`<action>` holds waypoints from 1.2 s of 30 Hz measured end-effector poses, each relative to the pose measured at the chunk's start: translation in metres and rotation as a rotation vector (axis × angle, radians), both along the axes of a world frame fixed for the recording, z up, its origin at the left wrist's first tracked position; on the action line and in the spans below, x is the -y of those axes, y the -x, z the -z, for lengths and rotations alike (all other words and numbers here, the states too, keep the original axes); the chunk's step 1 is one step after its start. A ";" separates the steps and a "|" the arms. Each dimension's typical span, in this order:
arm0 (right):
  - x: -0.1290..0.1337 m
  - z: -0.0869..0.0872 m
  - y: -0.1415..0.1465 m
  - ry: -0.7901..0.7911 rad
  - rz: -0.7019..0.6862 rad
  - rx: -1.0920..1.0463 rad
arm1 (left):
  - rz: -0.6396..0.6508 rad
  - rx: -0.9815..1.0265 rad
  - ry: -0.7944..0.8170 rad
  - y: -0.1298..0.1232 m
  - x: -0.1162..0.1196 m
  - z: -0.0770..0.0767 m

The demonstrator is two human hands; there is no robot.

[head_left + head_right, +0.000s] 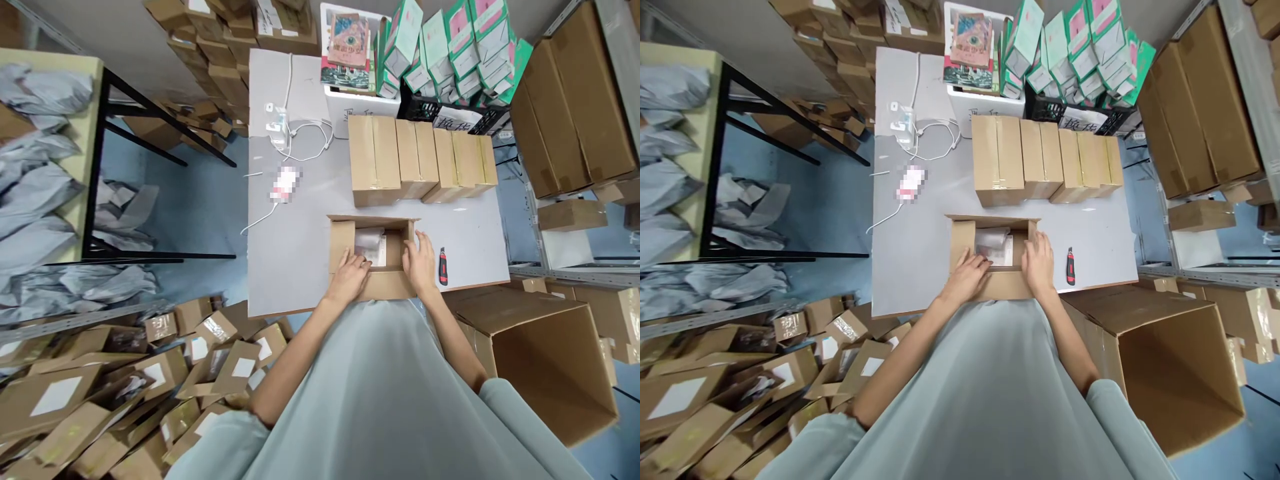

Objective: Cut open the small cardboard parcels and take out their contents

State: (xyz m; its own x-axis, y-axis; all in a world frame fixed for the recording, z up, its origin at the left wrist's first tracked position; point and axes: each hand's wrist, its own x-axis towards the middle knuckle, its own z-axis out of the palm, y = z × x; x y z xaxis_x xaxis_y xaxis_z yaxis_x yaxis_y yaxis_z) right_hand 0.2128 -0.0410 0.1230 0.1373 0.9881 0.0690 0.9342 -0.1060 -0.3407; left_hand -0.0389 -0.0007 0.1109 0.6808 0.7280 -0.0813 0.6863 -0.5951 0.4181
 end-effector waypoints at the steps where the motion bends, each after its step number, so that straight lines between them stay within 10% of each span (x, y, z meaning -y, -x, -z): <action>1: 0.009 0.000 -0.006 -0.017 0.029 -0.013 | -0.027 0.024 -0.012 0.006 0.004 -0.005; 9: 0.053 0.013 -0.021 0.143 0.188 -0.162 | -0.383 0.145 -0.006 0.051 0.017 -0.024; 15: 0.050 0.014 -0.019 0.222 0.203 -0.201 | -0.205 0.097 -0.154 -0.002 0.013 -0.021; 24: 0.045 0.014 -0.016 0.260 0.099 -0.141 | 0.277 -0.461 0.289 -0.151 -0.064 0.073; 29: 0.044 0.014 -0.011 0.306 0.037 -0.097 | 0.320 -0.682 0.361 -0.168 -0.091 0.118; 36: 0.045 0.011 -0.013 0.358 0.035 -0.050 | 0.450 -0.719 0.326 -0.164 -0.080 0.131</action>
State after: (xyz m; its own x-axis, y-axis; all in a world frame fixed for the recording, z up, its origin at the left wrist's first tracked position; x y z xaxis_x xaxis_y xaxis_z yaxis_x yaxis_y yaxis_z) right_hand 0.2255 -0.0860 0.1116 0.1663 0.9432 -0.2877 0.9111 -0.2586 -0.3210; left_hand 0.1251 0.0797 -0.0196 0.6009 0.2725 -0.7515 0.5783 -0.7972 0.1733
